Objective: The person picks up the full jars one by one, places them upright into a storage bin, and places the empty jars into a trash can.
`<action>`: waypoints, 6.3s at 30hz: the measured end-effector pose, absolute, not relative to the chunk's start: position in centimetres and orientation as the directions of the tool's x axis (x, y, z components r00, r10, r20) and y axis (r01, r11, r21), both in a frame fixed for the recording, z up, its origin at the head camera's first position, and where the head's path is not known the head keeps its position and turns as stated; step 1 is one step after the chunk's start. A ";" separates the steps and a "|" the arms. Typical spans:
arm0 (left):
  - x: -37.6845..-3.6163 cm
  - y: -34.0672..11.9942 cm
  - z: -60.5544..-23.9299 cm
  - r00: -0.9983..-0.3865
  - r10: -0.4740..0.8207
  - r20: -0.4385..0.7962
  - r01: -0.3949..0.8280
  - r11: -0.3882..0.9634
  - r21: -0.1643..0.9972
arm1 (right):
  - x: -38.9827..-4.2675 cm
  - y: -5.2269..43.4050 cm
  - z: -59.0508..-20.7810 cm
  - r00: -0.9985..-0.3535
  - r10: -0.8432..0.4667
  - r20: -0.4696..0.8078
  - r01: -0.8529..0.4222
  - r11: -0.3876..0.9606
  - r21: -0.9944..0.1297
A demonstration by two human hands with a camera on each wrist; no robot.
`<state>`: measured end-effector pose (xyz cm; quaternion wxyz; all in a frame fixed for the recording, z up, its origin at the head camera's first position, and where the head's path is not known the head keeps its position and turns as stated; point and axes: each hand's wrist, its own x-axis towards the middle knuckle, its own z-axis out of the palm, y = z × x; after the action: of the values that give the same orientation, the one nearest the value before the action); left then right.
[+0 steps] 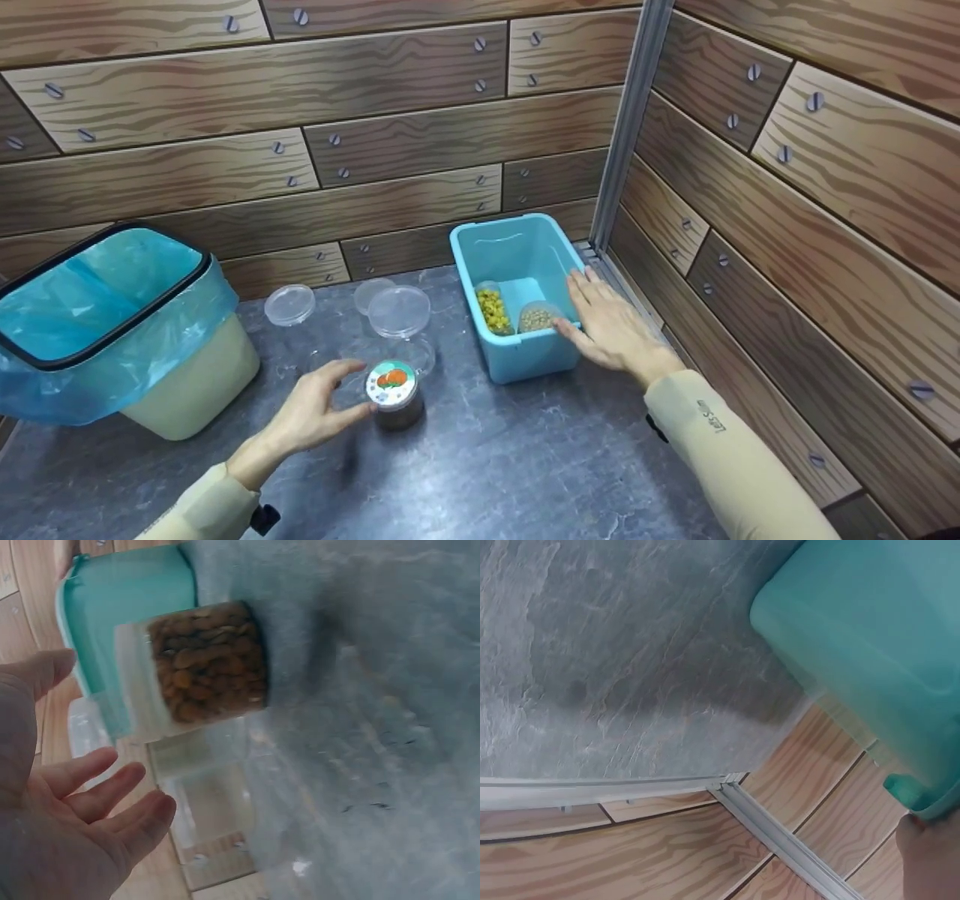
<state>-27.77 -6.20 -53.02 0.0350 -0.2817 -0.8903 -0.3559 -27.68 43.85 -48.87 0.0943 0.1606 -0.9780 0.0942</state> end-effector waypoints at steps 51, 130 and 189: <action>-28.7 -2.1 -53.0 -0.892 0.438 0.115 0.308 0.400 0.863 | -27.8 43.6 -49.2 -0.919 -0.311 0.242 -0.350 0.927 -0.139; -41.5 23.9 -44.0 -0.970 0.239 -0.048 0.105 0.587 0.803 | -26.9 43.6 -49.7 -0.924 -0.274 0.268 -0.322 0.934 -0.153; -34.1 6.4 -41.3 -0.798 0.589 0.132 0.537 0.593 0.601 | -28.1 41.5 -47.5 -0.913 -0.309 0.265 -0.371 0.900 -0.227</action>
<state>-34.07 6.43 -41.31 -0.0403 -0.3155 -0.8915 -0.3225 -28.11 41.52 -47.46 0.1120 0.1756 -0.9683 0.1376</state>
